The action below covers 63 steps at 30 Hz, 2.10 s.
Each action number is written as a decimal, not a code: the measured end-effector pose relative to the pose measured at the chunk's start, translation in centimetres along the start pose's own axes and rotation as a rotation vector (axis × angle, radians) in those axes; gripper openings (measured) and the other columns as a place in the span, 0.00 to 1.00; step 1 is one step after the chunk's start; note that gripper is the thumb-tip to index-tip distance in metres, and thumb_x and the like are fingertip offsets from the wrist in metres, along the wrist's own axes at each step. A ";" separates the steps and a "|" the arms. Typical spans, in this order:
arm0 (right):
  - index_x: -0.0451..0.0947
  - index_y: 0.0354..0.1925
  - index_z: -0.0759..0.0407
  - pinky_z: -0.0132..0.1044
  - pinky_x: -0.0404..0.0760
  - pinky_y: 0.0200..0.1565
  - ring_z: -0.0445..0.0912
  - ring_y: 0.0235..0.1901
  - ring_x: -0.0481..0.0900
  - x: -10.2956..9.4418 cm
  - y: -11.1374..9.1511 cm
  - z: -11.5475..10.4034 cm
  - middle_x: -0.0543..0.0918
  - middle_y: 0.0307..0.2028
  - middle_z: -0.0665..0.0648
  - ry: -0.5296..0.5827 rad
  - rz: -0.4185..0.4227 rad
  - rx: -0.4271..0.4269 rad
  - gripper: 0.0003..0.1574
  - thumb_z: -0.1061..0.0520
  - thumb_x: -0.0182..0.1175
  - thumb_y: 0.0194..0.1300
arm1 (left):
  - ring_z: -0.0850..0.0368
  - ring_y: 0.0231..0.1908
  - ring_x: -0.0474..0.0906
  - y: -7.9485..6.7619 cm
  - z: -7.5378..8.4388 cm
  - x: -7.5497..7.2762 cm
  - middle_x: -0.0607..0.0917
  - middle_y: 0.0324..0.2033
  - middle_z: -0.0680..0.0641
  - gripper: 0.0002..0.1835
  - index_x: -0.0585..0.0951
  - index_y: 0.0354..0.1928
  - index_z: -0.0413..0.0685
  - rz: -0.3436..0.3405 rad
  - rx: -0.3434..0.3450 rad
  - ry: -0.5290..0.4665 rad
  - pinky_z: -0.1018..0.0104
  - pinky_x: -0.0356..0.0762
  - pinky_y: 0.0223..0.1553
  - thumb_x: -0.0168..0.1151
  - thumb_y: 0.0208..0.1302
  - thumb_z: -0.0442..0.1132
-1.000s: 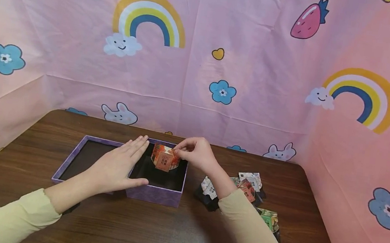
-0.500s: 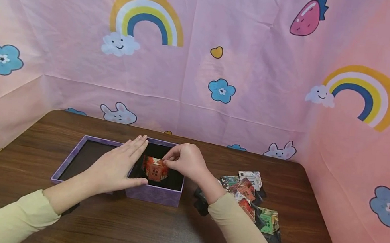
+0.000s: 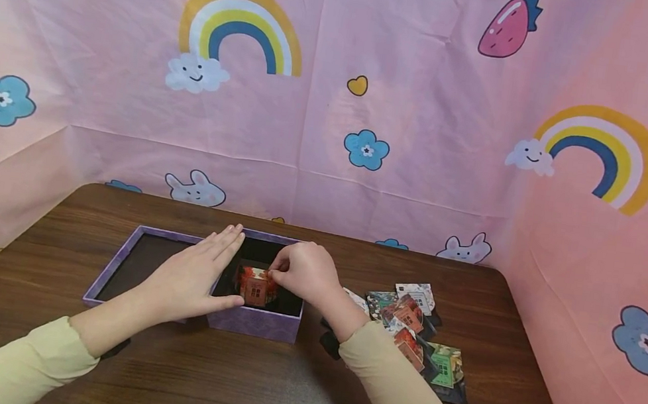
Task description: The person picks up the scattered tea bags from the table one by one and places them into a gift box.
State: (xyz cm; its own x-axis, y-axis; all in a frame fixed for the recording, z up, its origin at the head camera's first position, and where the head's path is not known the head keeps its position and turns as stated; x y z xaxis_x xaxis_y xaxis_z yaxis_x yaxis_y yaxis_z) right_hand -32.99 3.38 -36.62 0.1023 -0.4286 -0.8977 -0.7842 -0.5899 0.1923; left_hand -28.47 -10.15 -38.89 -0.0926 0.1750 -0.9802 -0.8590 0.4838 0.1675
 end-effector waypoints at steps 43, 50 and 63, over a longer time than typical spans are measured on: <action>0.90 0.49 0.59 0.29 0.89 0.41 0.52 0.42 0.92 -9.3 -12.2 11.9 0.93 0.46 0.61 0.263 0.196 0.316 0.11 0.62 0.72 0.68 | 0.39 0.84 0.51 0.2 0.0 0.1 0.55 0.83 0.33 0.61 0.55 0.83 0.32 0.025 0.012 0.012 0.46 0.57 0.83 0.60 0.67 0.75; 0.90 0.50 0.59 0.32 0.87 0.39 0.50 0.40 0.91 -9.4 -15.5 14.2 0.93 0.44 0.60 0.205 0.186 0.366 0.13 0.60 0.73 0.68 | 0.40 0.84 0.51 0.3 0.1 0.2 0.55 0.83 0.34 0.62 0.55 0.82 0.32 0.018 0.011 0.010 0.46 0.57 0.84 0.60 0.67 0.75; 0.87 0.54 0.65 0.31 0.88 0.37 0.42 0.38 0.89 -7.6 -19.7 17.6 0.92 0.45 0.62 0.256 0.100 0.432 0.19 0.60 0.74 0.66 | 0.39 0.84 0.52 0.4 0.1 0.2 0.55 0.83 0.34 0.61 0.55 0.82 0.31 0.014 0.015 0.017 0.45 0.57 0.84 0.60 0.67 0.74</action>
State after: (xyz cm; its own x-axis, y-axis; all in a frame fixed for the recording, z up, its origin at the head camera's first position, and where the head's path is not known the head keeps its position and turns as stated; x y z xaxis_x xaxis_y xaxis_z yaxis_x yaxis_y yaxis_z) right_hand -29.11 30.29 -40.54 0.1177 -0.6543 -0.7470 -0.9737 -0.2240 0.0428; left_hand -28.72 -9.83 -39.01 -0.1136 0.1675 -0.9793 -0.8501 0.4937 0.1831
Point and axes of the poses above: each hand's wrist, its own y-axis towards the middle knuckle, its own x-axis out of the palm, z = x × y, the point moved 10 cm from there along y, towards the middle knuckle
